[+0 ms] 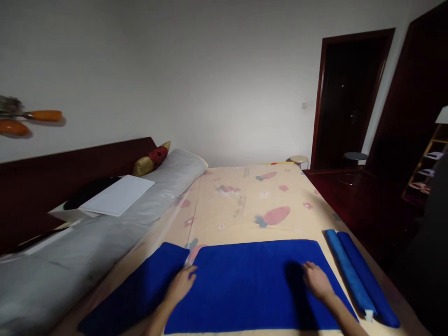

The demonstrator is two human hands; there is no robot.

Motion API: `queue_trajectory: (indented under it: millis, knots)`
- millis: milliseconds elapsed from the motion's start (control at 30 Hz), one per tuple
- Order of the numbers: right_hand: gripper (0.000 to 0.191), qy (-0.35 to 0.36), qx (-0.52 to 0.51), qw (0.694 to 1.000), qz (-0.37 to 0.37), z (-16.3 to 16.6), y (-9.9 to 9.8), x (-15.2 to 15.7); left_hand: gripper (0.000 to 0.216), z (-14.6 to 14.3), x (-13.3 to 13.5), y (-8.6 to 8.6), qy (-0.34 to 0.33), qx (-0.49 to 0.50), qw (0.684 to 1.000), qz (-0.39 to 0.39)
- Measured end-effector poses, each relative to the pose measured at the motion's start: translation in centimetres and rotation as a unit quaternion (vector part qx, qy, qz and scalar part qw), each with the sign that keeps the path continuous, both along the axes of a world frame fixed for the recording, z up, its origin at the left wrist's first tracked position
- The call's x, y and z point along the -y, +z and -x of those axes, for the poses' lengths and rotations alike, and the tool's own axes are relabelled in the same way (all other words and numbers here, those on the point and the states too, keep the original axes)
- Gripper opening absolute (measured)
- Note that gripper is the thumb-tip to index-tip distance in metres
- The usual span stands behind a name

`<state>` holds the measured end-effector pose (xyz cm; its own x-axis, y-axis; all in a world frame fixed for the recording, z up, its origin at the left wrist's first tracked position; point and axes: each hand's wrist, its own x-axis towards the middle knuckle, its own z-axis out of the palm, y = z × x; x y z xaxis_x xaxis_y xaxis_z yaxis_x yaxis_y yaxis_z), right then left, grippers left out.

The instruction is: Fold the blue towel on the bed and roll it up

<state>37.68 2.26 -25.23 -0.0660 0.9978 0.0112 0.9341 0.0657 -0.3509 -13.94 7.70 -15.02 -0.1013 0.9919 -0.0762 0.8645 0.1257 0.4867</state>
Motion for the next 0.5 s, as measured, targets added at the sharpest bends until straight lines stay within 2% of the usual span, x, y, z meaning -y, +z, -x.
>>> queue_trajectory:
  millis: [67, 133, 233, 300, 367, 433, 500]
  knots:
    - [0.052, 0.013, -0.019, 1.000, -0.005, 5.8, -0.4, -1.4, 0.050, -5.9, -0.3, -2.0, -0.047, -0.017, 0.999, -0.016]
    - [0.054, 0.029, -0.039, 0.999, -0.003, 11.3, -1.4, -1.6, 0.058, -11.7, 0.5, -4.8, -0.088, -0.023, 0.996, -0.020]
    - [0.056, 0.042, -0.064, 0.997, 0.007, 17.2, -3.6, -1.0, 0.065, -17.6, 2.6, -10.0, -0.171, -0.037, 0.984, -0.031]
    - [0.054, 0.052, -0.078, 0.996, 0.012, 19.0, -5.1, -0.5, 0.064, -19.1, 3.8, -13.3, -0.190, -0.032, 0.981, -0.035]
    - [0.052, 0.064, -0.088, 0.994, 0.005, 19.4, -6.7, -0.2, 0.062, -19.3, 4.4, -15.7, -0.187, -0.039, 0.981, -0.029]
    - [0.051, 0.073, -0.095, 0.993, -0.017, 19.1, -8.2, -0.2, 0.062, -19.0, 4.5, -17.0, -0.184, -0.045, 0.982, -0.025]
    - [0.052, 0.075, -0.099, 0.991, -0.042, 18.7, -9.3, -0.3, 0.061, -18.7, 4.3, -17.2, -0.188, -0.036, 0.981, -0.021]
